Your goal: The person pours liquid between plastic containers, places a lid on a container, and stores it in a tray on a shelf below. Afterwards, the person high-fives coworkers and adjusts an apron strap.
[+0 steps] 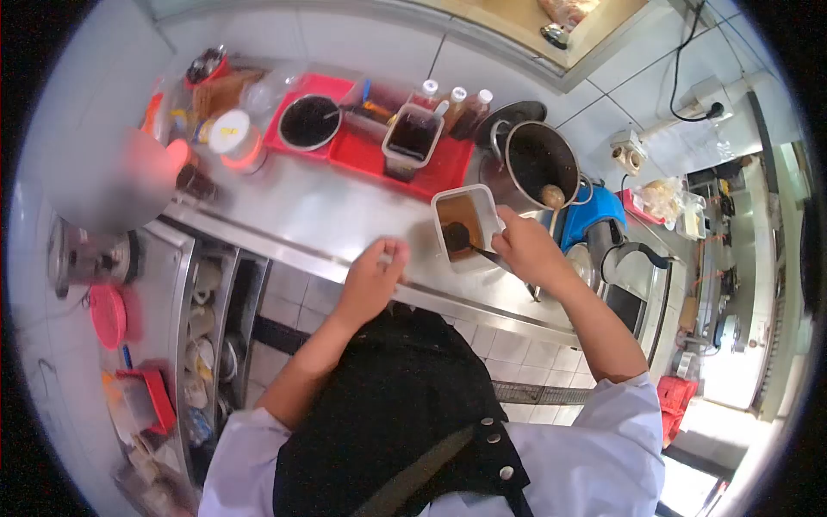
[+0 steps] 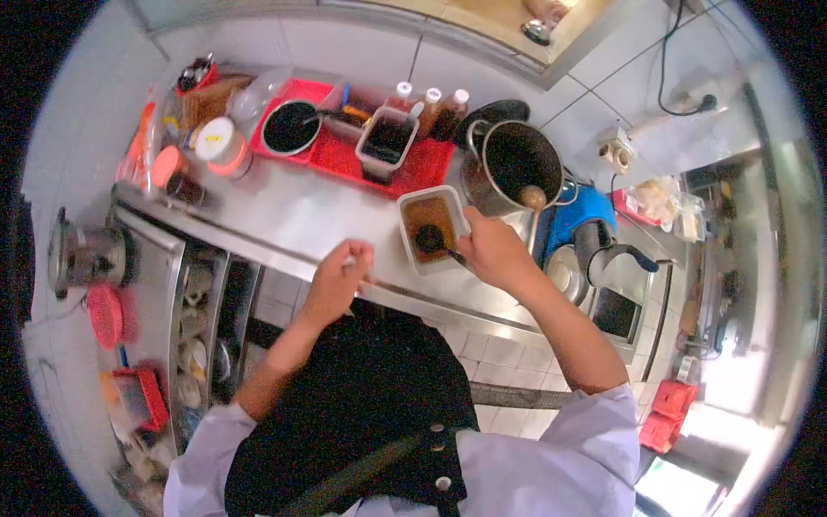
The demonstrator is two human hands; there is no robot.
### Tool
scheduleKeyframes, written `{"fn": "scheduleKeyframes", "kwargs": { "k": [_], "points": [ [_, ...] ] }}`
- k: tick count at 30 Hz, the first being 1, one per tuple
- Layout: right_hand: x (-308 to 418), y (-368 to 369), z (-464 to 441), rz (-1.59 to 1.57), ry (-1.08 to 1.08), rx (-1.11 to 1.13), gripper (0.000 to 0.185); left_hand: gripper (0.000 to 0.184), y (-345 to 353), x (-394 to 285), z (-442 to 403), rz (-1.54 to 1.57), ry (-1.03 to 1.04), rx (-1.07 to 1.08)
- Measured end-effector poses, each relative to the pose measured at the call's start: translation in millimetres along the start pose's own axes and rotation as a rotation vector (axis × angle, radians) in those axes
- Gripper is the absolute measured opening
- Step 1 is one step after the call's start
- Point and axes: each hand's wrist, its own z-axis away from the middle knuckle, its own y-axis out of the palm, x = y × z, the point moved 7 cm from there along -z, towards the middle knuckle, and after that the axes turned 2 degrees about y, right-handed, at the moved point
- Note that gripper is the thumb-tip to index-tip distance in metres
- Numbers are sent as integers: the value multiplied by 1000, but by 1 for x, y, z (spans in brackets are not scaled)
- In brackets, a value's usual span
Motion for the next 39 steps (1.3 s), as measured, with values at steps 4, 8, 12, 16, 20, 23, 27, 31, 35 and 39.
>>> {"fn": "scheduleKeyframes", "kwargs": {
  "k": [4,8,12,16,20,23,27,31,35,39],
  "points": [
    [19,23,13,13,-90,110,40,33,8,-23,-2,68,2,-110],
    [47,50,22,25,-279,181,42,32,-1,3,34,128,-67,-234],
    [80,83,35,79,-395,282,43,29,-20,32,89,182,-22,-463],
    [157,109,58,120,-490,435,43,26,-52,41,175,237,11,-669],
    [229,165,80,185,-645,524,39,24,-92,63,267,314,40,-898],
    [290,220,107,118,-797,661,40,23,-121,92,341,377,53,-1058],
    [381,309,162,149,-935,813,46,22,-174,127,464,333,21,-1296],
    [479,386,241,146,-1008,916,50,22,-233,156,589,290,9,-1435],
    [564,489,291,123,-996,976,60,26,-303,190,702,251,-26,-1499],
    [657,557,348,-49,-1031,1074,58,24,-370,200,806,193,53,-1567]
  ]
}}
